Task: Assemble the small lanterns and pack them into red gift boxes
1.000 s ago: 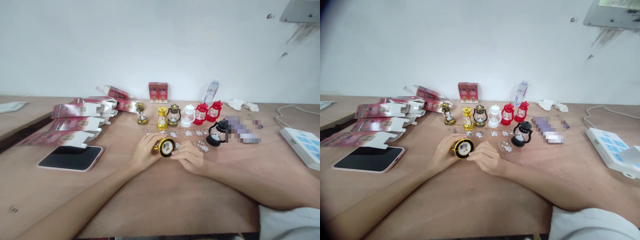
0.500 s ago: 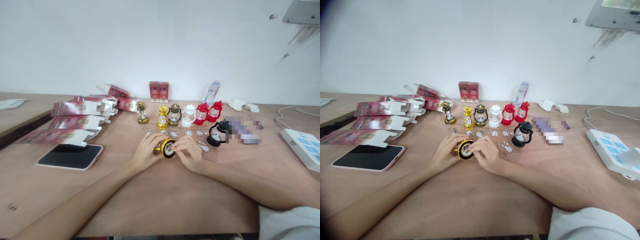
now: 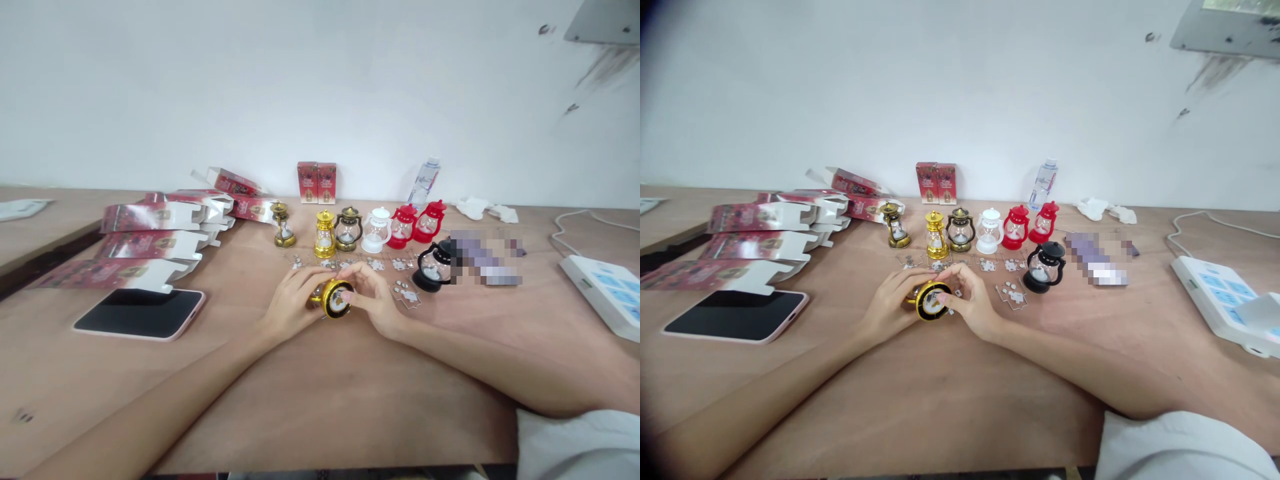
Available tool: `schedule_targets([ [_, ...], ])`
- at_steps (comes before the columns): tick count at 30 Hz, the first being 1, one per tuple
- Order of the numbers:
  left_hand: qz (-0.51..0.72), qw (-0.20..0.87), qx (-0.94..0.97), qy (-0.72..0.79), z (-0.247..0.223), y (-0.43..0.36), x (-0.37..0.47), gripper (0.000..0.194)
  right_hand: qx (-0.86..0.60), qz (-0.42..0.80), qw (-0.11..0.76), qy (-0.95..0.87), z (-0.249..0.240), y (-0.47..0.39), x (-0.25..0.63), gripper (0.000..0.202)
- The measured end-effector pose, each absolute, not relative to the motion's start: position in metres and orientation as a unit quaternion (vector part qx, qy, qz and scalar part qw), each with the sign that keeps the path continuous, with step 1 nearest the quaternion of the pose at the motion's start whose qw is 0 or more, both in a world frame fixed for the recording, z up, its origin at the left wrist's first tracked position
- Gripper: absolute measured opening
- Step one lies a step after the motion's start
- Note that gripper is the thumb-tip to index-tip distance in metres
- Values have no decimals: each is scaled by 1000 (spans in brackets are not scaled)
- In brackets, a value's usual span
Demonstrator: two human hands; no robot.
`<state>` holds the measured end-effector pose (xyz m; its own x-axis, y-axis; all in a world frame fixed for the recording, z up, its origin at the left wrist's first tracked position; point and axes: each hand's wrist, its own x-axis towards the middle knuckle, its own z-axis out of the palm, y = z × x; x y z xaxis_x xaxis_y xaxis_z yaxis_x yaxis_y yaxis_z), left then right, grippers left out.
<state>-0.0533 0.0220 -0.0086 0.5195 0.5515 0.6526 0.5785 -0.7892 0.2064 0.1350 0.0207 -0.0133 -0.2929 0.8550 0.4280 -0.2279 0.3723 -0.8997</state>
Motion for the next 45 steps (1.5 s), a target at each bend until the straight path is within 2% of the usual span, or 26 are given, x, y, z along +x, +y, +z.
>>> schedule_targets([
  [4,-364,26,-872,-326,-9,22,-53,32,-278,539,520,-602,-12,21,133,24],
  [8,-366,13,-866,-342,-9,22,-53,33,-275,513,519,-626,-12,20,134,22],
  [11,-381,-9,-848,-369,-8,21,-53,36,-280,450,529,-662,-15,23,143,21],
  [14,-406,-45,-819,-402,-6,21,-52,36,-346,349,520,-698,-18,31,156,16],
  [17,-436,-81,-795,-415,-4,21,-51,36,-385,247,473,-753,-20,38,167,28],
  [21,-449,-92,-787,-414,-4,21,-51,34,-367,164,397,-825,-22,38,168,44],
  [25,-449,-87,-786,-415,-4,21,-51,34,-373,131,363,-844,-23,36,164,38],
  [28,-449,-89,-785,-417,-4,21,-50,34,-381,133,367,-838,-23,38,163,20],
  [30,-452,-91,-785,-415,-4,21,-50,34,-377,136,381,-833,-22,39,164,16],
  [38,-420,-75,-807,-409,-5,20,-52,36,-309,21,529,-790,-12,23,165,18],
  [45,-381,-6,-853,-356,-10,22,-55,40,-130,-90,524,-837,-14,9,157,26],
])
